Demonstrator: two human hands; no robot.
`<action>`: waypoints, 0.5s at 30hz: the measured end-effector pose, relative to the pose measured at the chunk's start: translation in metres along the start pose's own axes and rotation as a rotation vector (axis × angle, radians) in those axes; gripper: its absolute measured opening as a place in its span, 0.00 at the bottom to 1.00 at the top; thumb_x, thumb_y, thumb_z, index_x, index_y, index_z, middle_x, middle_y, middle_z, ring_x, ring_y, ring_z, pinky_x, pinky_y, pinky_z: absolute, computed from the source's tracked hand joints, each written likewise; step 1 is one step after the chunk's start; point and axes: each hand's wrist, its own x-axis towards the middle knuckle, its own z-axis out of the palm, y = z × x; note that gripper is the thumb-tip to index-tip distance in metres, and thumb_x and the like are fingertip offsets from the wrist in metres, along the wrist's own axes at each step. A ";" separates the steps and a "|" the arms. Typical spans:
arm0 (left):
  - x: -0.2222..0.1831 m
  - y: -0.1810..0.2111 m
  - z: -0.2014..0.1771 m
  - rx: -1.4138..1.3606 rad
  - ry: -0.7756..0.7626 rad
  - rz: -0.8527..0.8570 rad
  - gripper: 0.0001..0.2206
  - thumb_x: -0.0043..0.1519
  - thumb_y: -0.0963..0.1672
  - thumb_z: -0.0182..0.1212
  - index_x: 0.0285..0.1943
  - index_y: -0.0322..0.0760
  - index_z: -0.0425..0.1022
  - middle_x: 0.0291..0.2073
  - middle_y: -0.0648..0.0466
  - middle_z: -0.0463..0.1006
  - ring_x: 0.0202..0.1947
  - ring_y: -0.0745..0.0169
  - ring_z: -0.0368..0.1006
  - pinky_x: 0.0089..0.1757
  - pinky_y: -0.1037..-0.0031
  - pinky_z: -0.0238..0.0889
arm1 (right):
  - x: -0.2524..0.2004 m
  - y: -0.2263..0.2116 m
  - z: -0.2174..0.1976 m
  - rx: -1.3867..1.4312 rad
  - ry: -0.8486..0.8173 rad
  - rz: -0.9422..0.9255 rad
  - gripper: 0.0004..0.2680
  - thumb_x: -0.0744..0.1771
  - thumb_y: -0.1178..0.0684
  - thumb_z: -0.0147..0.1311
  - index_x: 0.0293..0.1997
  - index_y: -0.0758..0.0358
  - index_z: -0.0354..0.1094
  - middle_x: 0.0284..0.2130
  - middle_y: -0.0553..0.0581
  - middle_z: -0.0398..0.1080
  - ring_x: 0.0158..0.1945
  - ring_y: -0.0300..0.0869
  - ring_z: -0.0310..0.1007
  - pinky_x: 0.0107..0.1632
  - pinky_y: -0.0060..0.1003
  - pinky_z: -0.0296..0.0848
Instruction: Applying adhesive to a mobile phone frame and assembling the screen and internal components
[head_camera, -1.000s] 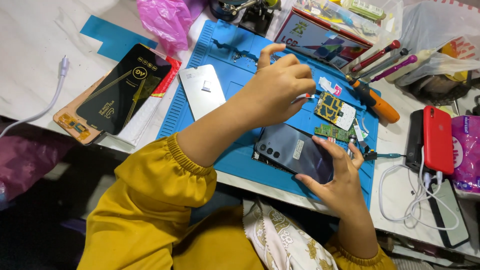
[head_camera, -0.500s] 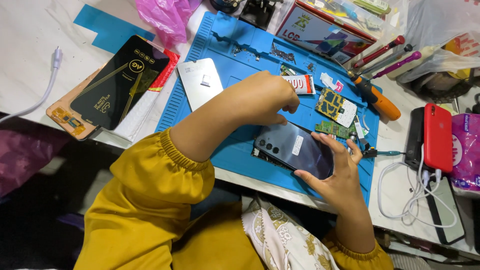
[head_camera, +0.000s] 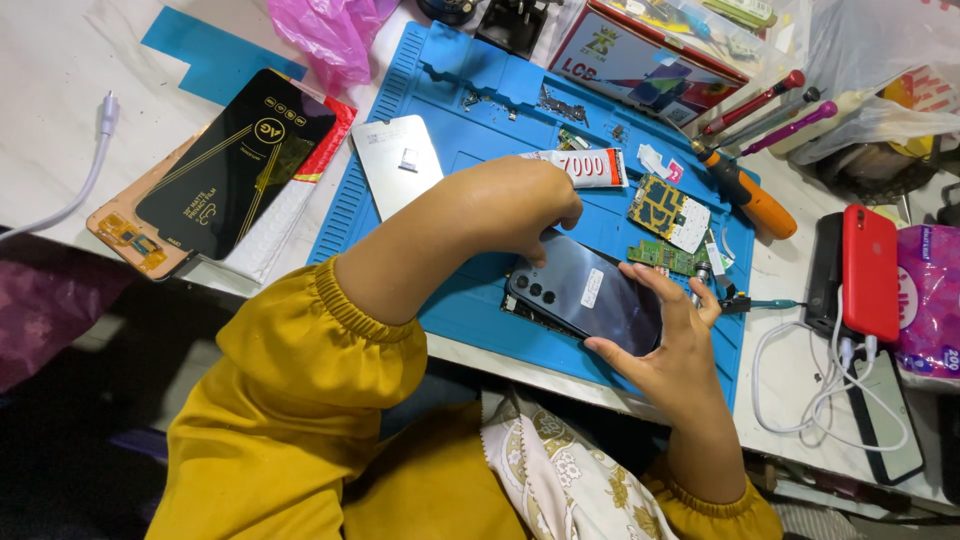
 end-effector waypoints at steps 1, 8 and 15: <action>0.000 0.000 -0.001 0.000 0.000 0.000 0.23 0.48 0.48 0.79 0.52 0.41 0.82 0.35 0.52 0.84 0.40 0.44 0.81 0.42 0.53 0.74 | 0.000 0.000 0.000 0.000 0.000 0.000 0.33 0.58 0.44 0.72 0.68 0.57 0.56 0.60 0.53 0.71 0.64 0.49 0.69 0.72 0.55 0.38; 0.004 0.001 0.002 0.037 -0.049 -0.035 0.24 0.45 0.48 0.81 0.51 0.42 0.82 0.37 0.50 0.84 0.41 0.41 0.80 0.43 0.52 0.74 | -0.001 -0.002 -0.001 -0.013 -0.005 0.001 0.33 0.58 0.43 0.73 0.67 0.57 0.57 0.60 0.53 0.71 0.63 0.48 0.70 0.72 0.55 0.38; 0.006 0.006 -0.004 0.074 -0.116 -0.077 0.24 0.44 0.48 0.82 0.50 0.43 0.82 0.39 0.51 0.83 0.42 0.42 0.80 0.43 0.51 0.75 | -0.002 -0.003 -0.001 -0.026 -0.007 -0.004 0.33 0.58 0.42 0.72 0.67 0.57 0.57 0.60 0.53 0.71 0.63 0.48 0.70 0.72 0.56 0.38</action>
